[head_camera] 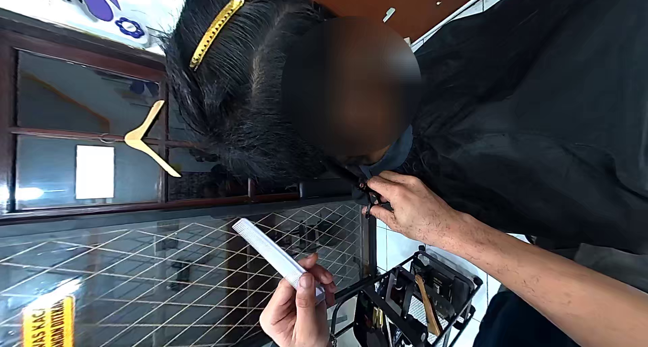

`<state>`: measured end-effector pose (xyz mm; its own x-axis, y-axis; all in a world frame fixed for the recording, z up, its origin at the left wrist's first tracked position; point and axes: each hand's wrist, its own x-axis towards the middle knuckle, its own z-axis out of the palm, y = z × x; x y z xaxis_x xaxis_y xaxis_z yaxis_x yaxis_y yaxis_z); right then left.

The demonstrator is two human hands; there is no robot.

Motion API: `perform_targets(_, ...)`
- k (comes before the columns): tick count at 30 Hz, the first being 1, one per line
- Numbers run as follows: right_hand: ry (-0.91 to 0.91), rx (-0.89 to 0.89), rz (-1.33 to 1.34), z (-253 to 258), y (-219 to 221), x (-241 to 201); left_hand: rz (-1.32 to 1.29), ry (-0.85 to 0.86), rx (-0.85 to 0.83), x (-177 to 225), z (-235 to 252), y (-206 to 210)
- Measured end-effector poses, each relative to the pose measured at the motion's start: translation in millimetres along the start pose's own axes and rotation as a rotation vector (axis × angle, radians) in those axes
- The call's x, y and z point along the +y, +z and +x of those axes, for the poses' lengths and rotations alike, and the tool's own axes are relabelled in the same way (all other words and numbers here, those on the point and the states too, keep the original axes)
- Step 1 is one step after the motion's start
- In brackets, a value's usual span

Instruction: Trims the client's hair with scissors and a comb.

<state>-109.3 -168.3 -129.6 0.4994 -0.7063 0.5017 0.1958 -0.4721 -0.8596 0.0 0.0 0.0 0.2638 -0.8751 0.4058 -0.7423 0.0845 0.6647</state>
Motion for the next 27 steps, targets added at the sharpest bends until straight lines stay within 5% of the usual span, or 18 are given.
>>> perform_targets(27,0.071,0.032,-0.057,-12,27,2,-0.007,-0.013,-0.002,-12,-5,-9)
